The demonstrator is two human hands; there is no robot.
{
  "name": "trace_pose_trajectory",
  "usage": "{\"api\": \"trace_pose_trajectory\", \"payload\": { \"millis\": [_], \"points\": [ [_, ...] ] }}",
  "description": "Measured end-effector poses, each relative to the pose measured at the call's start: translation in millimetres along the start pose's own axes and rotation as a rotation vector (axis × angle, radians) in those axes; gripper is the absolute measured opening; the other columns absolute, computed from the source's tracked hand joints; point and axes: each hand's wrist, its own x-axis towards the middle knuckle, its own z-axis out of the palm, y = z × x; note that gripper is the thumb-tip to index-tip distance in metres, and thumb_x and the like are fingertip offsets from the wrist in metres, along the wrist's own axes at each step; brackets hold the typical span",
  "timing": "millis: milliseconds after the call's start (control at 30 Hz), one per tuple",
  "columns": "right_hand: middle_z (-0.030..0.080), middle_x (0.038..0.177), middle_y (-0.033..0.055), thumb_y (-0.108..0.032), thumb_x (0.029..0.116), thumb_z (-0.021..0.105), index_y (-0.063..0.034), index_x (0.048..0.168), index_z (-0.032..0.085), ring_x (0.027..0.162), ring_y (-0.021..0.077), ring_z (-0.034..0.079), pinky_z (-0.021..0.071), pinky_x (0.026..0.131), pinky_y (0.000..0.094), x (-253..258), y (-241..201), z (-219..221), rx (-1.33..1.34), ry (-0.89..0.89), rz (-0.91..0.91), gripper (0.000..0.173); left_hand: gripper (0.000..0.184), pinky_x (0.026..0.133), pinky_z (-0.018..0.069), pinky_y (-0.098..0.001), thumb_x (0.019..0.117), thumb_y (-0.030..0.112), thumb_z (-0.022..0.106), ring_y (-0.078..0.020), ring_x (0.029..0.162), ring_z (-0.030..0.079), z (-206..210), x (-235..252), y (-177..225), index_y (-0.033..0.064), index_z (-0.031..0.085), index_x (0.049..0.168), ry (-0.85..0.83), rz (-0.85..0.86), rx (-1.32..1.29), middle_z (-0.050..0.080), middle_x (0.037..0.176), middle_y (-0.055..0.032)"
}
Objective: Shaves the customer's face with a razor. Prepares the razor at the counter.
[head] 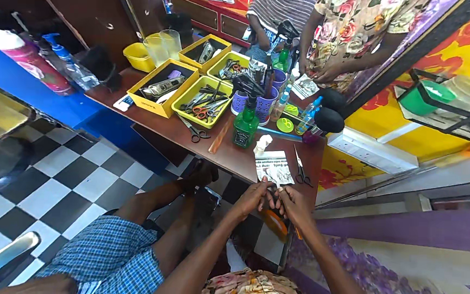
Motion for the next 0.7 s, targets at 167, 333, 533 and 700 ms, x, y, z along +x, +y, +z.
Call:
{"api": "trace_pose_trajectory", "payload": {
  "millis": [167, 333, 533, 700],
  "points": [
    [0.065, 0.074, 0.0016, -0.025, 0.1115, 0.041, -0.0040, 0.111, 0.067, 0.058, 0.0119, 0.061, 0.0537, 0.057, 0.0289, 0, 2, -3, -0.151, -0.004, -0.003, 0.034, 0.063, 0.051, 0.0392, -0.0195, 0.1114, 0.047, 0.019, -0.0033, 0.050, 0.044, 0, 1, 8, 0.0049, 0.059, 0.135, 0.007, -0.016, -0.004, 0.067, 0.081, -0.0005],
    [0.064, 0.074, 0.0022, -0.026, 0.1111, 0.040, -0.0042, 0.110, 0.067, 0.059, 0.0125, 0.060, 0.0533, 0.060, 0.0306, -4, 3, -8, -0.254, -0.004, -0.029, 0.035, 0.063, 0.045, 0.0344, -0.0180, 0.1109, 0.050, 0.018, -0.0020, 0.044, 0.039, 0, 1, 12, 0.0075, 0.057, 0.137, -0.005, -0.036, -0.057, 0.068, 0.075, -0.0021],
    [0.065, 0.075, 0.0037, -0.025, 0.1105, 0.042, -0.0038, 0.105, 0.068, 0.060, 0.0149, 0.061, 0.0536, 0.060, 0.0337, -7, 10, -14, -0.260, -0.015, -0.053, 0.034, 0.061, 0.046, 0.0355, -0.0181, 0.1113, 0.047, 0.018, -0.0012, 0.044, 0.040, 4, 1, 19, 0.0068, 0.055, 0.138, 0.024, -0.041, -0.012, 0.069, 0.076, -0.0006],
    [0.064, 0.074, 0.0027, -0.028, 0.1112, 0.040, -0.0064, 0.105, 0.067, 0.060, 0.0139, 0.061, 0.0525, 0.061, 0.0329, -11, 15, -23, -0.301, -0.072, -0.016, 0.035, 0.060, 0.045, 0.0352, -0.0185, 0.1115, 0.047, 0.019, -0.0017, 0.044, 0.040, 4, 4, 15, 0.0058, 0.056, 0.137, 0.041, -0.031, 0.002, 0.069, 0.076, -0.0009]
  ]
}}
